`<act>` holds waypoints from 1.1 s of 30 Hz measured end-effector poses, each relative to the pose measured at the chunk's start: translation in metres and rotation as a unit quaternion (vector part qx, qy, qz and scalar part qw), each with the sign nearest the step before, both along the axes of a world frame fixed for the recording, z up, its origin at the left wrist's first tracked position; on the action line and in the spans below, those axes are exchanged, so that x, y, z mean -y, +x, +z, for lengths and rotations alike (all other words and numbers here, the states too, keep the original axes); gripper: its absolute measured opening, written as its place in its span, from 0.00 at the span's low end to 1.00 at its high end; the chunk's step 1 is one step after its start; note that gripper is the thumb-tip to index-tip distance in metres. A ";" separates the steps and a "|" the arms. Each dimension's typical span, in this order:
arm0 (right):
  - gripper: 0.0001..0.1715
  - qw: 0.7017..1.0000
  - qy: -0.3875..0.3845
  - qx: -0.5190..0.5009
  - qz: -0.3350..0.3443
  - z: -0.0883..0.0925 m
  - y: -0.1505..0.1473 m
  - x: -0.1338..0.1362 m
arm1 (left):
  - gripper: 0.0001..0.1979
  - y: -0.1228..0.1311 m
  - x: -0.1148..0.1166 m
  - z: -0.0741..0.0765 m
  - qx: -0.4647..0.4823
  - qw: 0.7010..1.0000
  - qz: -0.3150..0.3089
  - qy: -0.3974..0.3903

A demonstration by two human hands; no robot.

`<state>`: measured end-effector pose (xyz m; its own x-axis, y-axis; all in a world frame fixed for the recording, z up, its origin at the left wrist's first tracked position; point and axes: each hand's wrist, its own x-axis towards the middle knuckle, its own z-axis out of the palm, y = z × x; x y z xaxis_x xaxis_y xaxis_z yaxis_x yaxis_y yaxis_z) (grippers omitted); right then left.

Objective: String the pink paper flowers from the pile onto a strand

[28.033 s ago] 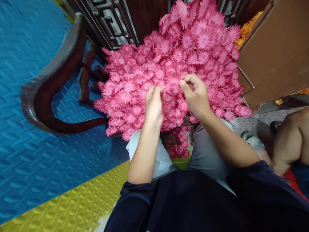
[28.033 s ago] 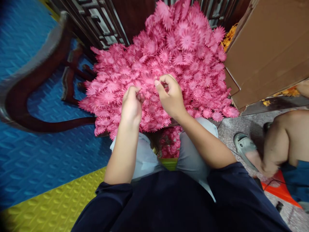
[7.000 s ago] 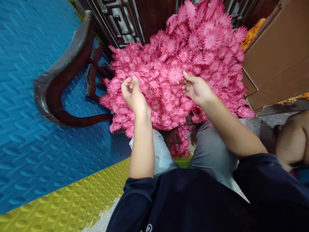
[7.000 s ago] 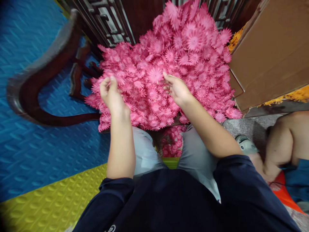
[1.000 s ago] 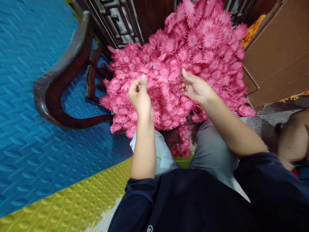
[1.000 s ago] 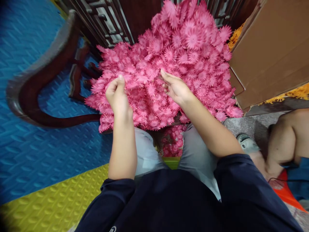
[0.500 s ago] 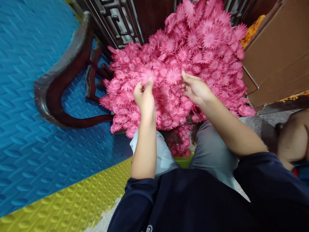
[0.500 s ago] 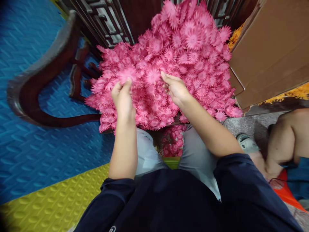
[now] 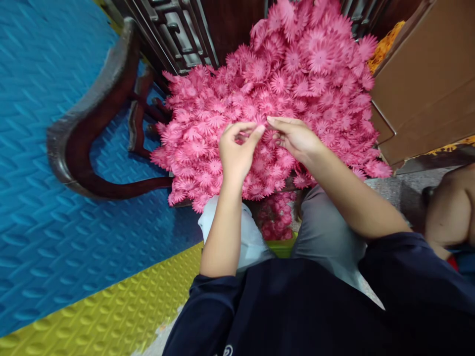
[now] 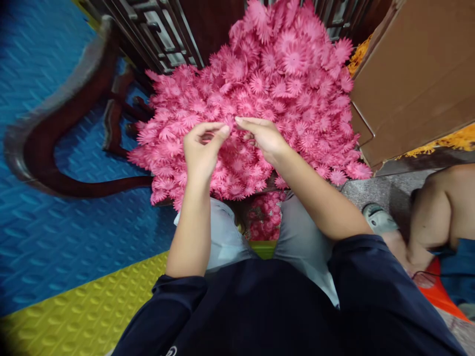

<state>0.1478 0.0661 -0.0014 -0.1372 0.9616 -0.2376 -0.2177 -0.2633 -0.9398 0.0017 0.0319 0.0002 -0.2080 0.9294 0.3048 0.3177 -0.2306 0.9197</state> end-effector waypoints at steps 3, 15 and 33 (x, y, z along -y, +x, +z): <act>0.20 1.000 0.016 0.003 0.019 -0.001 0.000 0.000 | 0.07 0.006 0.006 0.005 -0.069 0.998 0.013 -0.004; 0.20 0.998 0.040 0.035 0.014 -0.003 0.000 0.000 | 0.06 0.007 0.006 0.009 -0.027 0.999 0.027 -0.001; 0.18 0.999 0.031 0.003 0.013 -0.001 -0.005 0.004 | 0.09 0.005 0.004 0.007 0.147 0.985 0.015 -0.087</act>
